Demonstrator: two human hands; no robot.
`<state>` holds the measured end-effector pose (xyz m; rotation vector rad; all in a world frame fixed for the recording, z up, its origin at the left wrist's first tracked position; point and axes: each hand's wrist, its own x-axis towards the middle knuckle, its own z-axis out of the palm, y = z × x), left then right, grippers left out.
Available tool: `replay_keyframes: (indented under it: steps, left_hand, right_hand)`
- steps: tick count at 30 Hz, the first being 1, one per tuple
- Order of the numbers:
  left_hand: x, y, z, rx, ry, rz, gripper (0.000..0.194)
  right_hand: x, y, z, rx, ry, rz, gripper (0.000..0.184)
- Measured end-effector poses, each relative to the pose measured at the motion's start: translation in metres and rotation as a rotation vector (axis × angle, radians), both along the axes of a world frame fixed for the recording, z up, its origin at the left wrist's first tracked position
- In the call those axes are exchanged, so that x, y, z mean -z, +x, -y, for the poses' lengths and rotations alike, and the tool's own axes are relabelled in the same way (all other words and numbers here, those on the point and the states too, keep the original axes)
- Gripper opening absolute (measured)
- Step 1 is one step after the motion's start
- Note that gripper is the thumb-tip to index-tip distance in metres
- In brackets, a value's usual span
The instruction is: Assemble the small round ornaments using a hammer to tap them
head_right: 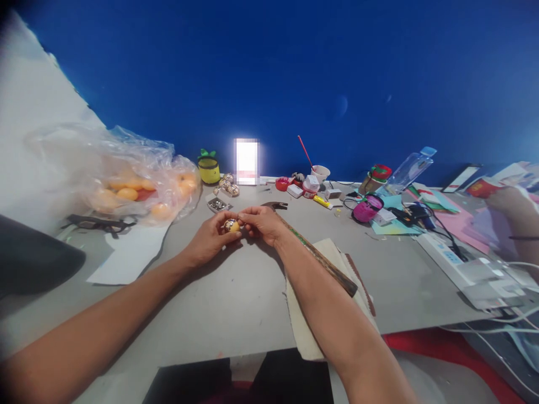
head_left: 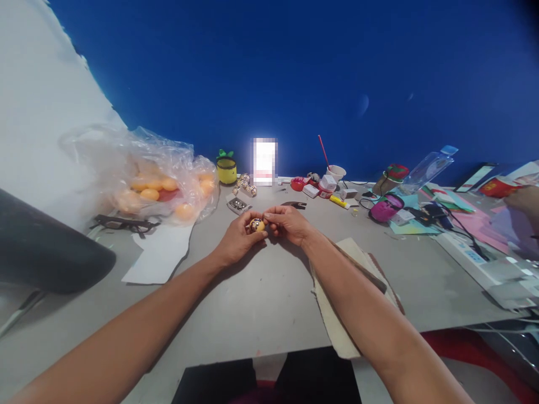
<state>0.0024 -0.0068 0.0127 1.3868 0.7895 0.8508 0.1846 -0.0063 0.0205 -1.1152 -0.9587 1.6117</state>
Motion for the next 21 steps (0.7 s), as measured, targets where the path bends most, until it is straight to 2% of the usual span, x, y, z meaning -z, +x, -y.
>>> replay_keyframes:
  steps: [5, 9, 13, 17, 21]
  left_hand:
    - [0.0023, -0.002, -0.001, -0.079, 0.112, -0.093, 0.038]
    - [0.0064, -0.0022, -0.004, -0.089, 0.083, -0.017, 0.042]
    - [0.0043, -0.0028, -0.0033, -0.078, 0.082, -0.013, 0.045]
    - [0.0016, -0.0031, -0.0015, -0.02, 0.137, -0.073, 0.038]
    - [0.0031, -0.0024, -0.002, -0.087, 0.214, -0.162, 0.034]
  right_hand:
    - [-0.0019, -0.0008, 0.0005, 0.023, 0.018, -0.005, 0.034]
    - [-0.0017, -0.0014, 0.0004, 0.03, 0.013, -0.012, 0.037]
    - [-0.002, -0.0013, 0.0007, 0.024, 0.015, -0.007, 0.035]
    - [-0.0021, -0.0009, 0.0013, 0.019, 0.028, 0.002, 0.035]
    - [-0.0023, -0.001, 0.0015, 0.009, 0.032, 0.0, 0.035]
